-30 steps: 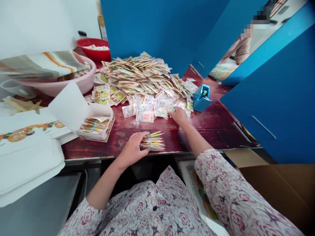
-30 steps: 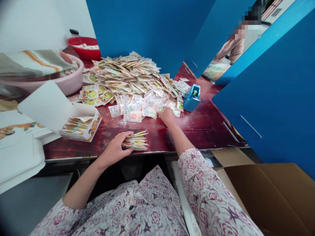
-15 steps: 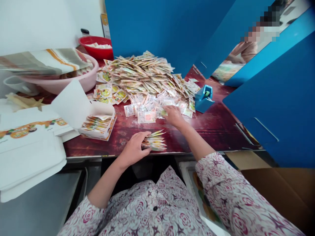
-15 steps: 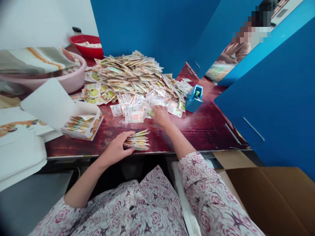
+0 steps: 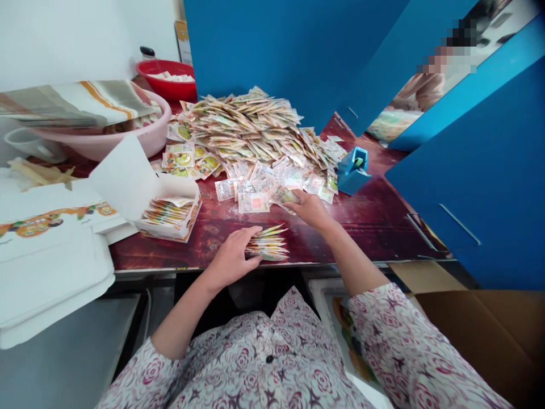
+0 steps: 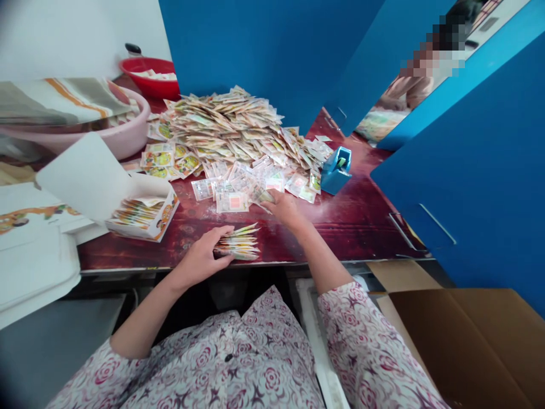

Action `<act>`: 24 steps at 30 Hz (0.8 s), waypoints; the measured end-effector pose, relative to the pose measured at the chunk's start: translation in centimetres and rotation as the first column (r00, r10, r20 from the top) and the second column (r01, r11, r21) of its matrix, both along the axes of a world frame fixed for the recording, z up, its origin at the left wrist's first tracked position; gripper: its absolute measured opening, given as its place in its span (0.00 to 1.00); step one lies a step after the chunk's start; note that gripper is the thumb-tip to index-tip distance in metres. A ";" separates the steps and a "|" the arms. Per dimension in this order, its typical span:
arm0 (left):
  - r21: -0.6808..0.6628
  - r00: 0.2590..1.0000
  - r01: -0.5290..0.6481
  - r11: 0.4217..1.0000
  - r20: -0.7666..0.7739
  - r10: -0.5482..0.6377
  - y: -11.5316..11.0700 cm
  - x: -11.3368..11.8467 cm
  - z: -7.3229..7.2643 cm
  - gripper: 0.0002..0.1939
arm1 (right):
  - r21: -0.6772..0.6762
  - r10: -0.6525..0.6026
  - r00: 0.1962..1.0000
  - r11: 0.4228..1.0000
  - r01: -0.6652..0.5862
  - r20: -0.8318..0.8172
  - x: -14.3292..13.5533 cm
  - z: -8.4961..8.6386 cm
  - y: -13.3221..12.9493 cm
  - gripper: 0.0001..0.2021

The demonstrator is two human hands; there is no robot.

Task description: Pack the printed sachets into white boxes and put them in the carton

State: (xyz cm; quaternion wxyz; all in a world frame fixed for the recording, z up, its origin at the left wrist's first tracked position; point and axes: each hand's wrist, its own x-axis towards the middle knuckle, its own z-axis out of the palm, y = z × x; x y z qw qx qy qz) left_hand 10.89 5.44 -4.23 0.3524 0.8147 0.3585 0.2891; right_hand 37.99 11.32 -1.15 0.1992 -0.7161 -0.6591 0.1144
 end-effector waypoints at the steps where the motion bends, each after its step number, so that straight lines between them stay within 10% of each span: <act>1: -0.001 1.000 -0.002 1.000 -0.001 0.002 0.0 0.0 0.0 0.30 | -0.001 -0.001 0.999 1.000 0.001 -0.039 0.1 -0.1 0.1 0.10; 9: -0.025 1.000 -0.015 1.000 -0.015 0.015 0.1 0.1 -0.1 0.33 | -0.018 0.290 0.754 0.928 -0.371 -0.589 -1.3 0.1 -0.6 0.16; 13: -0.055 1.000 -0.028 0.998 0.002 0.028 0.0 0.2 -0.2 0.38 | -0.077 0.465 0.702 0.803 -0.591 -0.540 -3.2 0.9 -2.4 0.17; 24: -0.076 0.988 -0.068 0.995 0.132 0.078 0.7 0.1 -0.9 0.56 | 0.091 0.536 0.777 0.837 -0.539 -0.329 -6.3 0.2 -5.3 0.24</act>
